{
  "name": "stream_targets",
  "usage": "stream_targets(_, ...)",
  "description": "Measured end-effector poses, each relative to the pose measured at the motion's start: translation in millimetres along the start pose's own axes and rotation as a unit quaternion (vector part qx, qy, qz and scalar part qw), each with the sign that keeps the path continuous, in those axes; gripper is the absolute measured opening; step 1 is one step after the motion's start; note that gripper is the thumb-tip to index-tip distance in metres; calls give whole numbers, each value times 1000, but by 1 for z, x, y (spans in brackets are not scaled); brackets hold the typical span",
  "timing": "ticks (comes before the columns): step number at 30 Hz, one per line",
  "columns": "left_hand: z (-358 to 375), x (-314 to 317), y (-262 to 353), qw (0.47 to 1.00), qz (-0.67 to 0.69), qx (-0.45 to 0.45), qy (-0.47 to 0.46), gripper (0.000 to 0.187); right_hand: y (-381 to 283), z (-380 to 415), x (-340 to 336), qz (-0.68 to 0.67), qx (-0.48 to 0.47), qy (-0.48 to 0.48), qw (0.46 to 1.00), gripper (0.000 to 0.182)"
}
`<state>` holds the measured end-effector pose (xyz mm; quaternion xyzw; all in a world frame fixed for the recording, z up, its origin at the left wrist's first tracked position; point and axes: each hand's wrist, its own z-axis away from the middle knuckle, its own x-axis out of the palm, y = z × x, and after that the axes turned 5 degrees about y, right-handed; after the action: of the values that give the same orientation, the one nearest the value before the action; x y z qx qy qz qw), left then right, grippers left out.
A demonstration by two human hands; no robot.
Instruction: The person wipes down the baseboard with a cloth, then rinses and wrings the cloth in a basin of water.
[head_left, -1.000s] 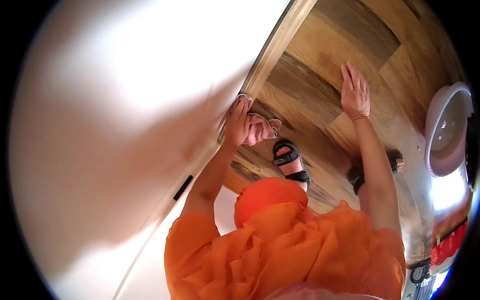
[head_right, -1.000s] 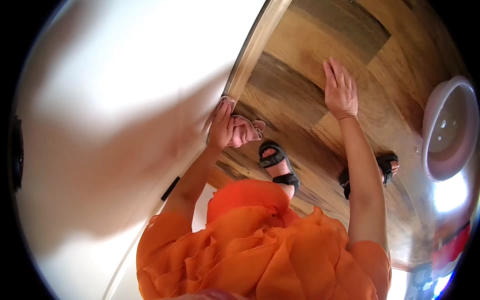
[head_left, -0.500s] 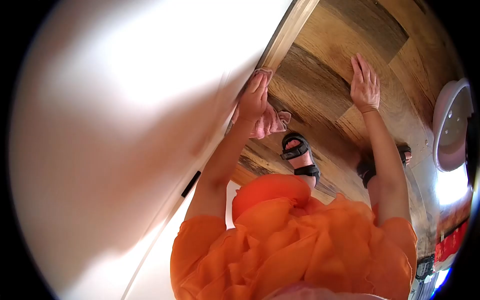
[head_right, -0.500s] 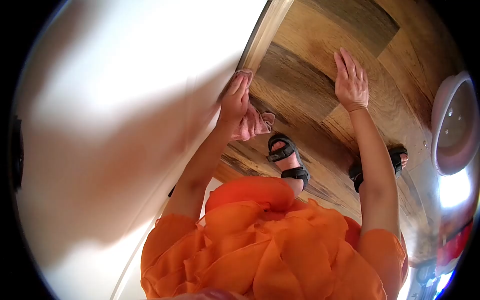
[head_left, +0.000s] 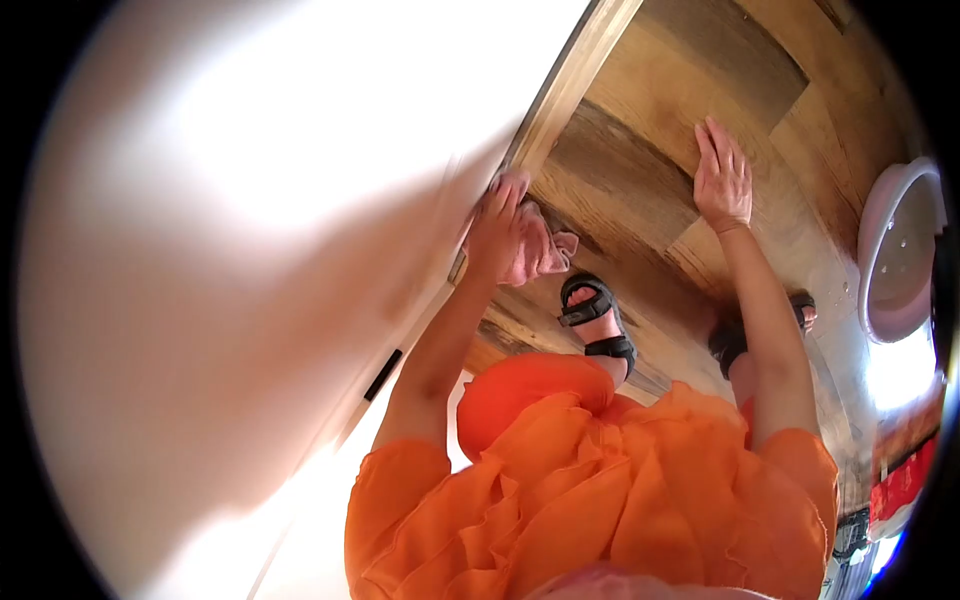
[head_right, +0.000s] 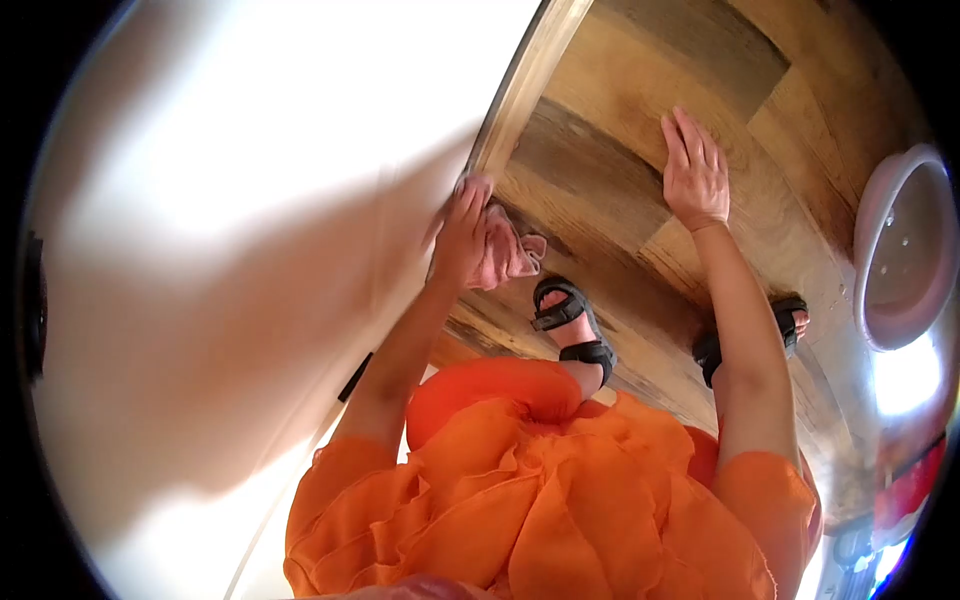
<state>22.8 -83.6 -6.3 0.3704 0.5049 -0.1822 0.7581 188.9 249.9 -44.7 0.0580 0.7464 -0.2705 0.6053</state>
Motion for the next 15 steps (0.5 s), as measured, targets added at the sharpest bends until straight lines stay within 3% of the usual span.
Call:
stream_targets(2,29,3,-25,999,-21,34,-2,38,-5,2,-2,4,4,0,1000,50)
stream_targets(6,-31,-6,20,998,64,-17,6,38,-3,-2,0,-2,15,-10,1000,50)
stream_targets(7,-38,-4,18,998,65,15,13,39,-4,-1,-1,2,13,-8,1000,50)
stream_targets(10,-16,-14,8,997,-25,11,-78,41,-4,5,-3,2,3,3,1000,51)
stream_targets(12,-12,-27,10,936,-295,156,-115,43,-2,-2,1,2,4,13,1000,52)
stream_targets(14,-10,-18,10,955,-252,154,-32,48,-5,3,1,2,13,2,1000,52)
stream_targets(15,-29,-3,13,999,-18,40,7,47,-6,5,0,-3,9,-1,1000,51)
